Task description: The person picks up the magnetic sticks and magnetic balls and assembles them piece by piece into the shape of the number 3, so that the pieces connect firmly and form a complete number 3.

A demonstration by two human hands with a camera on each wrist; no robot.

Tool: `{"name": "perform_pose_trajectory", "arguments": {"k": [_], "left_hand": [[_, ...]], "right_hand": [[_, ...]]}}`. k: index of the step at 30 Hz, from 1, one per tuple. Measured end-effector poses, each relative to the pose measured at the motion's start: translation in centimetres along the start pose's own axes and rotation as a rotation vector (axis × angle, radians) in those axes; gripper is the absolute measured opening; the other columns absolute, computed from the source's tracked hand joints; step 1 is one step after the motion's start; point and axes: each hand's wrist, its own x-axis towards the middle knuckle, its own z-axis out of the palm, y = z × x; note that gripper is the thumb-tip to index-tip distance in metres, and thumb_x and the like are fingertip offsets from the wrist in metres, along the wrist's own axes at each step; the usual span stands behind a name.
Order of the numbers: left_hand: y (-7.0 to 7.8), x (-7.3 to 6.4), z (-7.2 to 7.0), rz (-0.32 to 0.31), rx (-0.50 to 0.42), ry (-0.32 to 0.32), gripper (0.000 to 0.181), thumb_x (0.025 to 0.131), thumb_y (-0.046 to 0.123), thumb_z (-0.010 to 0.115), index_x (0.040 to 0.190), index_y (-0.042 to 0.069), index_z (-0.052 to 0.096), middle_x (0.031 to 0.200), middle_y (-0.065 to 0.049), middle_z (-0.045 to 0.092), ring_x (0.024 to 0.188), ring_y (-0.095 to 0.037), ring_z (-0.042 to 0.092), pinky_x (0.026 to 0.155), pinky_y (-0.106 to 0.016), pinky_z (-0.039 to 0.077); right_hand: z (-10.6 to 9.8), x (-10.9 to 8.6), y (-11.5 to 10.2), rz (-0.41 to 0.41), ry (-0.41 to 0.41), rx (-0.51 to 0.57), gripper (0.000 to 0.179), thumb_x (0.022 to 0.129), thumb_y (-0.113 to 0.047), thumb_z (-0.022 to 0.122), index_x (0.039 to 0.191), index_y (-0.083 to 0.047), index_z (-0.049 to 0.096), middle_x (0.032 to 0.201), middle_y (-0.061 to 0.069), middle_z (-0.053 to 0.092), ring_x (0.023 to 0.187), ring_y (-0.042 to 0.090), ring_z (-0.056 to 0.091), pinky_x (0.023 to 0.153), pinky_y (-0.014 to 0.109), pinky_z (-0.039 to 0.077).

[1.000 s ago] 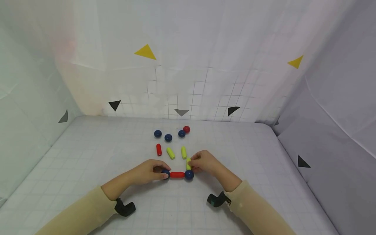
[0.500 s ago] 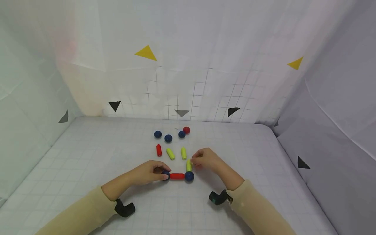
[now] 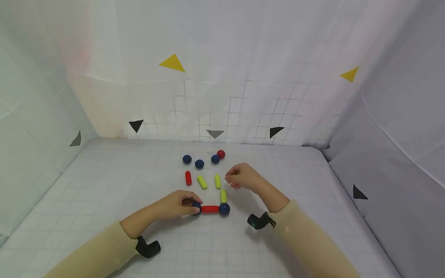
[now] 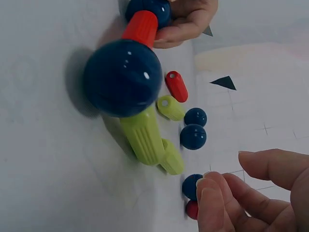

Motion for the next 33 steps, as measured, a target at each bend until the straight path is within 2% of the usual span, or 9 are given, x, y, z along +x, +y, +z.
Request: {"name": "perform_pose_trajectory", "arguments": {"k": [4, 10, 18, 23, 28, 33], "left_hand": [[0.0, 0.0, 0.0, -0.004, 0.007, 0.003, 0.024, 0.093, 0.029, 0.073, 0.115, 0.019, 0.071, 0.101, 0.009, 0.062, 0.094, -0.015, 0.053, 0.083, -0.032, 0.046], [0.0, 0.0, 0.1, -0.007, -0.007, 0.002, 0.025, 0.092, 0.029, 0.074, 0.115, 0.019, 0.070, 0.099, 0.007, 0.062, 0.092, -0.016, 0.053, 0.081, -0.031, 0.046], [0.1, -0.1, 0.1, -0.026, -0.027, -0.004, 0.026, 0.091, 0.028, 0.076, 0.114, 0.019, 0.070, 0.098, 0.005, 0.062, 0.093, -0.016, 0.052, 0.079, -0.031, 0.046], [0.0, -0.1, 0.1, -0.018, -0.023, -0.009, 0.025, 0.091, 0.029, 0.075, 0.114, 0.020, 0.070, 0.101, 0.007, 0.062, 0.095, -0.016, 0.053, 0.083, -0.034, 0.046], [0.0, -0.1, 0.1, -0.020, -0.026, -0.013, 0.025, 0.092, 0.030, 0.075, 0.115, 0.020, 0.070, 0.104, 0.008, 0.063, 0.098, -0.016, 0.053, 0.089, -0.036, 0.046], [0.2, -0.2, 0.0, -0.024, -0.020, -0.014, 0.026, 0.092, 0.029, 0.075, 0.115, 0.020, 0.070, 0.104, 0.008, 0.062, 0.097, -0.016, 0.053, 0.088, -0.035, 0.046]], "right_hand": [[-0.7, 0.5, -0.4, -0.063, -0.012, -0.025, 0.032, 0.098, -0.018, 0.066, 0.123, 0.002, 0.064, 0.109, 0.016, 0.068, 0.089, 0.026, 0.066, 0.079, 0.032, 0.058], [-1.5, 1.9, -0.5, -0.135, 0.022, -0.097, 0.033, 0.098, -0.023, 0.065, 0.124, -0.001, 0.065, 0.109, 0.009, 0.067, 0.094, 0.024, 0.063, 0.083, 0.031, 0.055], [-2.2, 3.9, -1.3, -0.166, 0.064, -0.118, 0.034, 0.098, -0.023, 0.066, 0.123, -0.001, 0.064, 0.110, 0.008, 0.065, 0.099, 0.027, 0.063, 0.085, 0.033, 0.055], [-2.0, 5.4, -1.7, -0.149, 0.103, -0.130, 0.029, 0.098, -0.022, 0.066, 0.121, -0.004, 0.066, 0.113, 0.008, 0.065, 0.105, 0.029, 0.062, 0.087, 0.034, 0.055], [-1.7, 6.9, -1.3, -0.165, 0.163, -0.123, 0.024, 0.098, -0.020, 0.066, 0.117, -0.007, 0.067, 0.114, 0.008, 0.064, 0.103, 0.026, 0.060, 0.087, 0.036, 0.054], [-1.4, 8.5, -0.6, -0.179, 0.226, -0.118, 0.019, 0.098, -0.022, 0.066, 0.112, -0.010, 0.067, 0.113, 0.007, 0.065, 0.106, 0.026, 0.060, 0.088, 0.038, 0.053]]}}
